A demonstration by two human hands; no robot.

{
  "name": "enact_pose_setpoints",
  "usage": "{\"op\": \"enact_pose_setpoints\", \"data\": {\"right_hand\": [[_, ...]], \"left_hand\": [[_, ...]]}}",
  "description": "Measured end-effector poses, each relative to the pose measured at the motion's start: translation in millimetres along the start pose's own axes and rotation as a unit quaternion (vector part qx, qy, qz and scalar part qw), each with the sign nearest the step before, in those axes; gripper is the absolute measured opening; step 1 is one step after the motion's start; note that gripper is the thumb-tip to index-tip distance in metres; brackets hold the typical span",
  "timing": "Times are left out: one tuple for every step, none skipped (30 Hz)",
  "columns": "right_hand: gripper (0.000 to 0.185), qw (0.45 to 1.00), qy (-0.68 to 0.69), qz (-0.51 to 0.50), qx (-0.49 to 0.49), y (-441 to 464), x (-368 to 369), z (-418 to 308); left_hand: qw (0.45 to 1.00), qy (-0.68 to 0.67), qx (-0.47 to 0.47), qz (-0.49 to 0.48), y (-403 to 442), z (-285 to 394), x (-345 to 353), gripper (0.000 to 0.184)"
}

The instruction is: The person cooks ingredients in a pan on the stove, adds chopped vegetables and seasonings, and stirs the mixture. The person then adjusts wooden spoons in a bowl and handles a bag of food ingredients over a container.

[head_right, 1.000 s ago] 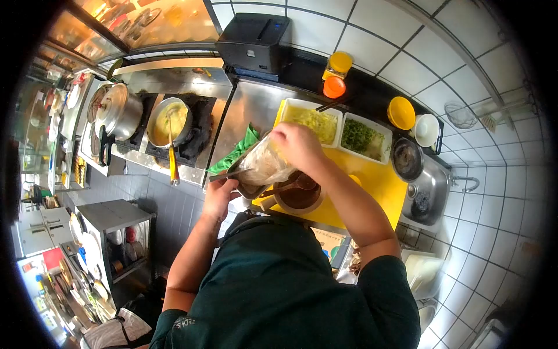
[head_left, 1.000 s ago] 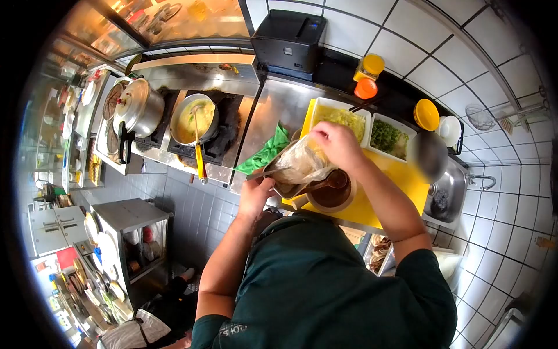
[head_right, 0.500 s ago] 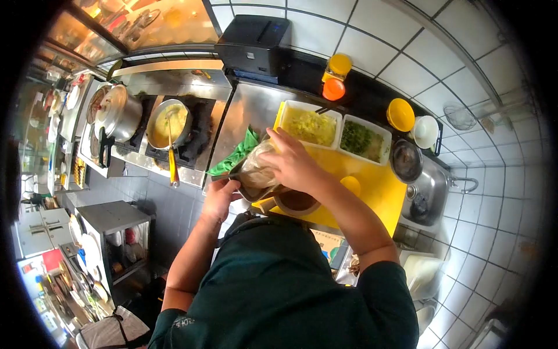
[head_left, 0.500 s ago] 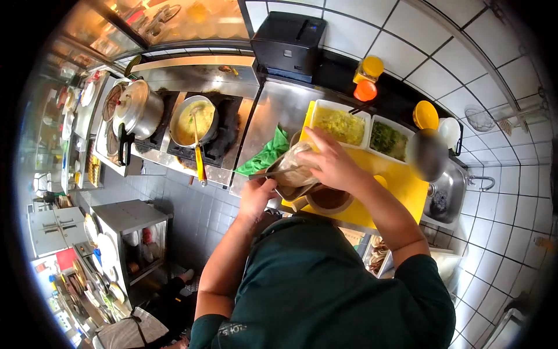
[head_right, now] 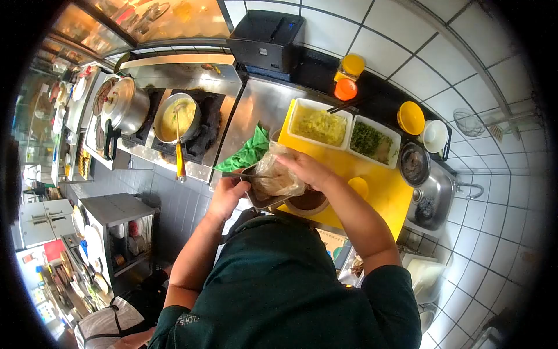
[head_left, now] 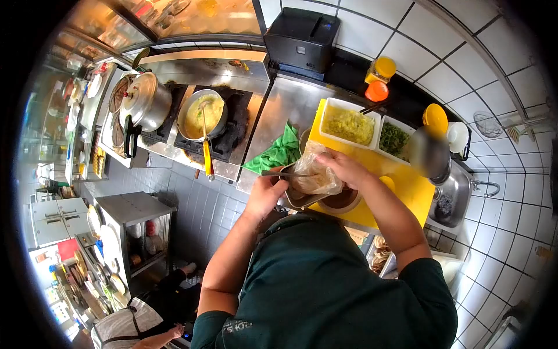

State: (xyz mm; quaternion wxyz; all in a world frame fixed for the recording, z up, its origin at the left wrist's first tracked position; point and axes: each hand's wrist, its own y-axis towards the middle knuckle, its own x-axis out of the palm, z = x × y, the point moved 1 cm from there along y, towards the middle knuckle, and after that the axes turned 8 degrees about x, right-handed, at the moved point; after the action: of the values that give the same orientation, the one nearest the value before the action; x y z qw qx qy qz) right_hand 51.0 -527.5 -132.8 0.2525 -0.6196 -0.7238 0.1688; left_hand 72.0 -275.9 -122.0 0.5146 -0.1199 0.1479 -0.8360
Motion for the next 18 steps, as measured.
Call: {"op": "enact_pose_setpoints", "data": {"right_hand": [[0.050, 1.000, 0.008, -0.005, -0.008, 3.6, -0.7, 11.0], [0.050, 1.000, 0.017, -0.008, -0.015, 5.3, -1.4, 19.7], [0.051, 1.000, 0.006, 0.007, -0.017, 5.3, -1.6, 23.7], [0.051, 1.000, -0.005, 0.022, -0.020, 5.6, -1.7, 26.9], [0.051, 0.999, -0.017, 0.038, -0.022, 5.9, -2.3, 29.2], [0.053, 0.998, -0.032, 0.040, -0.029, 6.3, -3.3, 31.0], [0.054, 0.997, -0.047, 0.042, -0.037, 6.8, -4.1, 32.6], [0.055, 0.996, -0.062, 0.043, -0.044, 7.7, -4.6, 34.1], [0.056, 0.995, -0.074, 0.059, -0.046, 8.6, -5.1, 36.1], [0.056, 0.993, -0.085, 0.074, -0.047, 9.3, -5.0, 38.2], [0.057, 0.990, -0.095, 0.090, -0.049, 10.1, -4.5, 39.7], [0.058, 0.993, -0.072, 0.091, -0.035, 9.9, -2.7, 38.7], [0.059, 0.994, -0.050, 0.091, -0.022, 8.7, -0.1, 35.2], [0.060, 0.995, -0.028, 0.092, -0.010, 7.6, 2.0, 30.8], [0.061, 0.995, -0.026, 0.097, -0.015, 6.1, 4.7, 25.2], [0.061, 0.994, -0.023, 0.102, -0.019, 4.0, 8.2, 19.7], [0.061, 0.994, -0.020, 0.107, -0.023, 3.0, 10.3, 17.2], [0.061, 0.994, -0.011, 0.107, -0.028, 3.6, 10.9, 17.8]], "left_hand": [[1.000, 0.006, 0.005, 0.005, -0.8, 0.2, 0.3, 0.039], [1.000, -0.002, 0.005, -0.005, -1.0, -3.0, -2.3, 0.039], [1.000, -0.010, 0.005, -0.015, -0.8, -4.5, -6.6, 0.040], [0.999, -0.018, 0.005, -0.026, -0.2, -5.7, -7.5, 0.042], [0.998, -0.042, 0.046, 0.016, -0.1, -6.3, -5.9, 0.040], [0.992, -0.066, 0.086, 0.057, -1.5, 1.9, -1.6, 0.039], [0.983, -0.090, 0.126, 0.099, -2.0, 6.4, 1.0, 0.037], [0.979, -0.093, 0.164, 0.074, 1.4, 2.3, -5.4, 0.037], [0.977, 0.008, 0.209, 0.050, 0.7, 5.0, -11.4, 0.038], [0.961, 0.108, 0.252, 0.025, -0.8, 8.5, -17.2, 0.040], [0.934, 0.207, 0.292, -0.001, -2.0, 11.7, -19.0, 0.041], [0.915, 0.258, 0.309, -0.023, -4.5, 16.2, -14.9, 0.054], [0.921, 0.248, 0.301, 0.026, -9.0, 21.8, -8.3, 0.055], [0.923, 0.238, 0.293, 0.076, -13.7, 27.6, 0.5, 0.057], [0.923, 0.227, 0.284, 0.124, -15.0, 30.6, 4.7, 0.058], [0.911, 0.185, 0.328, 0.170, -9.0, 22.7, 4.0, 0.063], [0.929, 0.136, 0.289, 0.187, -7.7, 18.9, 1.7, 0.056], [0.947, 0.096, 0.247, 0.184, -5.5, 12.1, -3.5, 0.051]]}}
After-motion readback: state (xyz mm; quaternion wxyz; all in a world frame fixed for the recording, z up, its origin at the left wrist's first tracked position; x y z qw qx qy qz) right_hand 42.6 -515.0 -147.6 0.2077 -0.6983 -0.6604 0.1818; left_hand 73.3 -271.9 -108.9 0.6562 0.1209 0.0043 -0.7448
